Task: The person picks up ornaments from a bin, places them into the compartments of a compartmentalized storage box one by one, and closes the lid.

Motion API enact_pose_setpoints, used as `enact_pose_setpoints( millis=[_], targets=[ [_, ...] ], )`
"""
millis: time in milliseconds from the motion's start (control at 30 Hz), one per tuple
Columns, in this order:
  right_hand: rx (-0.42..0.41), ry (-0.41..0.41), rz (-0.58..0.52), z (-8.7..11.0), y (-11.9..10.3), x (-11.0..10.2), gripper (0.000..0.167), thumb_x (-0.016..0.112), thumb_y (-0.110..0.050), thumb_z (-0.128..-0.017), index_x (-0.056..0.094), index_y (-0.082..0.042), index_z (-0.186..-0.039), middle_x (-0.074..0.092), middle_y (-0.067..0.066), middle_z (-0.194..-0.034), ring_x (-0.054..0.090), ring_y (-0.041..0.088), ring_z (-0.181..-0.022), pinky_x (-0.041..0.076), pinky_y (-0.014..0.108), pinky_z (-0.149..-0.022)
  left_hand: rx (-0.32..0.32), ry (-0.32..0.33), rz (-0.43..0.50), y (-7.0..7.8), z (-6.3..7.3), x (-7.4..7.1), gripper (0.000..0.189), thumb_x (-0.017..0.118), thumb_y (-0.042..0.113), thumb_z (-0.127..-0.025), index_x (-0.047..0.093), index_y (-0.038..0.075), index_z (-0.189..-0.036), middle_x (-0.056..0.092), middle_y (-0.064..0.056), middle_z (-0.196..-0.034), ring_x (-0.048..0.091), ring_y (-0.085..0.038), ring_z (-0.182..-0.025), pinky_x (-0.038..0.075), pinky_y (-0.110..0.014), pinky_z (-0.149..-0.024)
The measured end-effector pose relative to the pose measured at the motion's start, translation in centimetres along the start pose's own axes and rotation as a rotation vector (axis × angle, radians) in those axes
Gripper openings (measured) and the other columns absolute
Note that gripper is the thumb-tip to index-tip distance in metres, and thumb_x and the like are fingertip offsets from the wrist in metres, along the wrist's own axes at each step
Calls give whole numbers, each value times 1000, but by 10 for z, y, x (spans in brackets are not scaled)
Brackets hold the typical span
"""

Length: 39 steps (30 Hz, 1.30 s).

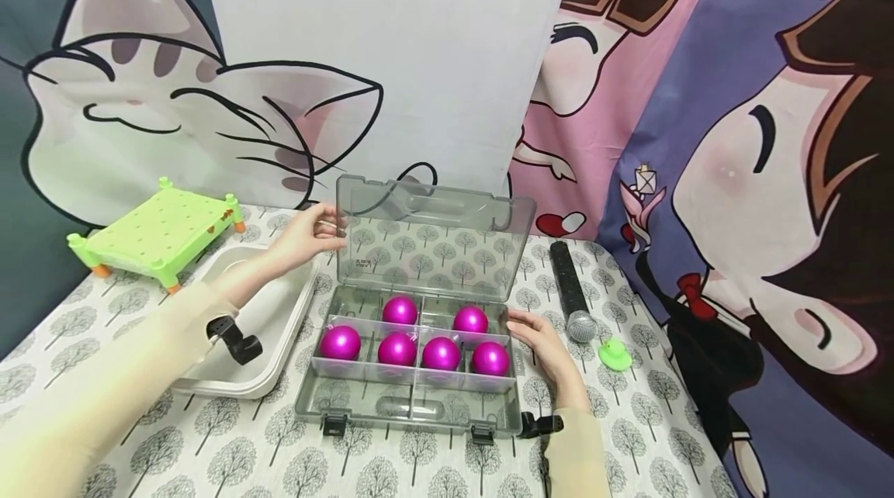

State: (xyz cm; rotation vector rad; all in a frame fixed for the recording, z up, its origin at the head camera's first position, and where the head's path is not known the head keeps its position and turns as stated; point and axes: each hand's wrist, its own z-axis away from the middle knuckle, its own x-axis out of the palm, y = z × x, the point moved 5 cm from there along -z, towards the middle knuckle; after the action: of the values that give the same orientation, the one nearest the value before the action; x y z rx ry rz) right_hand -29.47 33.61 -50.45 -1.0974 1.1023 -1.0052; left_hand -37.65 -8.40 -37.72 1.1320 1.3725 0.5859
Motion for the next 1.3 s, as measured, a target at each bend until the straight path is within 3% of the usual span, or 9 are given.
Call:
enact_pose_setpoints(
  millis=[100, 233, 333, 400, 500, 733, 933, 1167, 1300],
  targets=[
    [-4, -3, -10, -1, 0, 1, 50, 52, -7, -97, 38, 19, -137, 66, -4, -118, 62, -3, -102, 48, 13, -94, 6, -3, -23, 3, 6, -4, 46, 68, 14, -90, 50, -6, -127, 60, -24, -125, 62, -38, -113, 53, -46, -98],
    [-12, -8, -18, -1, 0, 2, 50, 52, -6, -97, 37, 20, -137, 64, 11, -127, 62, -3, -102, 48, 13, -94, 32, 6, -57, 9, 13, -9, 41, 63, 22, -95, 55, -4, -125, 63, -22, -124, 65, -37, -108, 53, -47, -96],
    [-19, -3, -32, 0, -1, 1, 50, 53, -6, -97, 37, 21, -136, 64, 12, -126, 63, -2, -101, 49, 13, -92, 51, 17, -75, 14, 18, -12, 38, 59, 21, -97, 57, -4, -125, 64, -23, -121, 65, -36, -104, 53, -47, -93],
    [-26, -10, -48, 0, 0, 1, 51, 53, -5, -96, 35, 22, -136, 67, -4, -117, 64, -2, -101, 50, 13, -92, 55, 21, -88, 17, 21, -14, 37, 57, 21, -98, 58, -4, -125, 65, -23, -120, 66, -36, -102, 53, -47, -92],
    [-29, -13, -63, 0, 0, 1, 52, 53, -5, -96, 35, 22, -136, 67, -15, -109, 64, -1, -100, 50, 13, -92, 50, 17, -103, 22, 27, -17, 37, 56, 23, -99, 58, -3, -124, 66, -22, -117, 65, -34, -102, 53, -46, -92],
    [1, -1, -35, -1, 2, -1, 52, 52, -6, -97, 35, 20, -138, 64, -9, -115, 62, -4, -102, 48, 12, -93, 84, -2, -100, 32, 41, -21, 33, 56, 21, -99, 60, -4, -120, 67, -22, -116, 65, -35, -104, 52, -47, -94],
    [-9, -4, -41, -1, 2, 0, 50, 52, -7, -98, 37, 19, -137, 66, -13, -110, 62, -3, -103, 47, 13, -94, 86, -68, -138, 28, 50, -20, 28, 56, 19, -99, 64, -3, -113, 70, -21, -110, 67, -35, -102, 55, -45, -92],
    [-35, -37, -72, -1, 1, 2, 49, 50, -7, -98, 36, 20, -137, 67, -14, -110, 63, -1, -104, 48, 14, -95, 87, -125, -104, 26, 60, -17, 28, 56, 14, -98, 63, -8, -115, 68, -26, -109, 68, -38, -99, 57, -45, -89],
    [-43, -49, -82, 0, 1, 2, 49, 50, -6, -99, 36, 21, -137, 67, -14, -111, 63, 1, -104, 48, 15, -95, 51, -154, -114, 23, 69, -15, 30, 57, 15, -98, 63, -7, -118, 68, -25, -114, 65, -39, -106, 54, -49, -93]
  ],
)
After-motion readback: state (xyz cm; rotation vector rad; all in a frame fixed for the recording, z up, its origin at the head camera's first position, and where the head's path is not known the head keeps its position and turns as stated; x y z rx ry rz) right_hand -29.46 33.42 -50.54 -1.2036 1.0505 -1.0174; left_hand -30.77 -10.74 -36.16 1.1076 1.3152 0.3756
